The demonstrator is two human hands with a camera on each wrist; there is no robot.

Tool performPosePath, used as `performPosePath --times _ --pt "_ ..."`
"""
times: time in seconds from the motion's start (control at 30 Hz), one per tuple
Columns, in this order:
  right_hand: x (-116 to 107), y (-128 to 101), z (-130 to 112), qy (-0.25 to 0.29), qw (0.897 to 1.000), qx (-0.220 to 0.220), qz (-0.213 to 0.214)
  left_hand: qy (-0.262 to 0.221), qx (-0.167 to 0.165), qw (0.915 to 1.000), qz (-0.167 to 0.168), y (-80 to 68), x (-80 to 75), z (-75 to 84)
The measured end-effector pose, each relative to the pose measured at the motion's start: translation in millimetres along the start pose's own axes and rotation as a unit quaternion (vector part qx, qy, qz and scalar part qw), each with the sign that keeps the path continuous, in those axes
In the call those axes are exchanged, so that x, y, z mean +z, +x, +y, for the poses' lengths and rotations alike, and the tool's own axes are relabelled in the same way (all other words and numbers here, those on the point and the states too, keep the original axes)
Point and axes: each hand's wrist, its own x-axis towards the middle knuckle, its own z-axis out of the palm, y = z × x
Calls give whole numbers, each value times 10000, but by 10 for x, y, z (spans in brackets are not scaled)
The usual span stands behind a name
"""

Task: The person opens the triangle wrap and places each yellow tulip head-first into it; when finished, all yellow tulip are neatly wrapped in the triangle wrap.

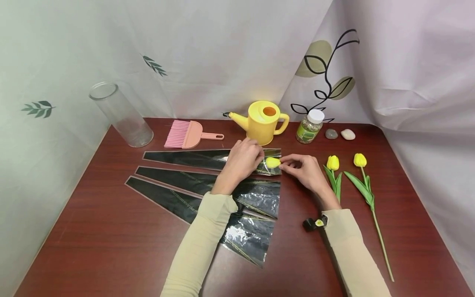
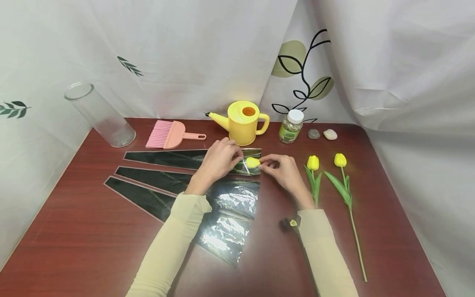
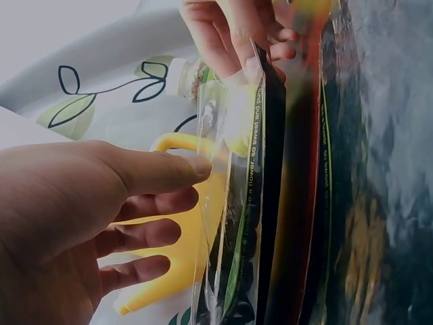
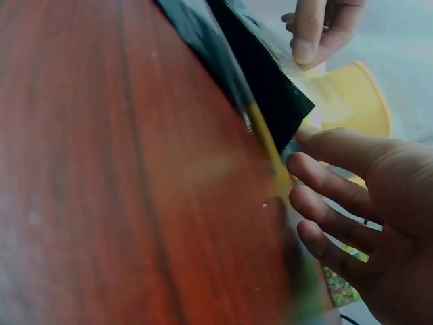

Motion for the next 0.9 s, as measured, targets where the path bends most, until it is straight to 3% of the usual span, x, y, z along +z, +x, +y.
performPosePath --times 0.6,0.77,0.9 --pt "20 10 25 -73 10000 -8 61 128 96 9999 55 27 11 55" --pt "-166 -71 -80 -605 9981 108 -13 114 100 9999 44 11 25 60" --pt "-464 -237 -180 -1144 9922 9 503 110 104 9999 -23 -3 -9 47"
